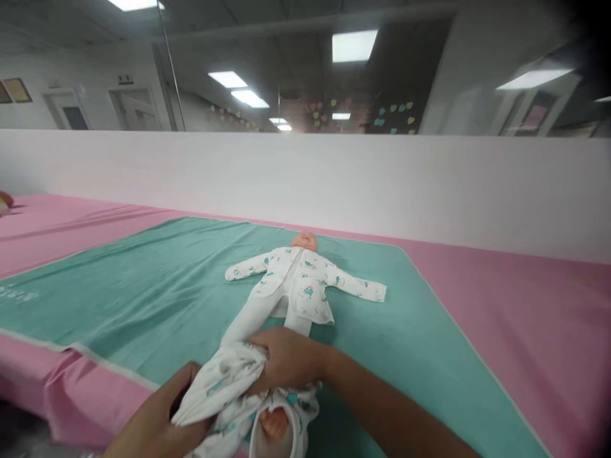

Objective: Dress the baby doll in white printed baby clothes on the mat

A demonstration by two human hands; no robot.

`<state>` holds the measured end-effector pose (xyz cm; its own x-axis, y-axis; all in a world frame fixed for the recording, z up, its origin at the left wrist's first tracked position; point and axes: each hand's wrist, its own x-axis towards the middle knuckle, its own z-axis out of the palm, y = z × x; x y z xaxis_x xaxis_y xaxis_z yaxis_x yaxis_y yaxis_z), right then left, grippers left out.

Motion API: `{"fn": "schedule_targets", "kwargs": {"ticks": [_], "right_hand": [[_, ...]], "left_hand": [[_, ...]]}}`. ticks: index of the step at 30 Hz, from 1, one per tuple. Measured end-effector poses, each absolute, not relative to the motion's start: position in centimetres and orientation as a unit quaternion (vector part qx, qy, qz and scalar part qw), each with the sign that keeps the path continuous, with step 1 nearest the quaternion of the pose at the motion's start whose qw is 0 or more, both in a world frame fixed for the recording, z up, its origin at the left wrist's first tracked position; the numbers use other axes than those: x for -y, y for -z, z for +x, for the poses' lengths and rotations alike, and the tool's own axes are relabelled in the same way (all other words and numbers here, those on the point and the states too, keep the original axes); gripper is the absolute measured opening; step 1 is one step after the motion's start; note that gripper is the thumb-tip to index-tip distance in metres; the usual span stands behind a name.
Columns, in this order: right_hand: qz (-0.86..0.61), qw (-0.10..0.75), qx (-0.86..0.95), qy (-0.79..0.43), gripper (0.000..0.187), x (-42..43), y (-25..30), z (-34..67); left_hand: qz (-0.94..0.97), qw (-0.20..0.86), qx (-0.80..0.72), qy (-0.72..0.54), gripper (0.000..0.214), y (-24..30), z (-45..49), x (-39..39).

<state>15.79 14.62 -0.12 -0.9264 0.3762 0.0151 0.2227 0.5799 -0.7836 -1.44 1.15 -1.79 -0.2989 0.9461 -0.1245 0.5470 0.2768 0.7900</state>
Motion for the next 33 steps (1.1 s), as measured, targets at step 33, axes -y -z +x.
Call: {"fn": "schedule_targets", "kwargs": {"ticks": [33], "right_hand": [[-0.130, 0.180, 0.713, -0.665, 0.036, -16.8, 1.3, 16.5]], "left_hand": [[0.456, 0.633, -0.407, -0.476, 0.032, 2.6, -7.2, -9.6]]}}
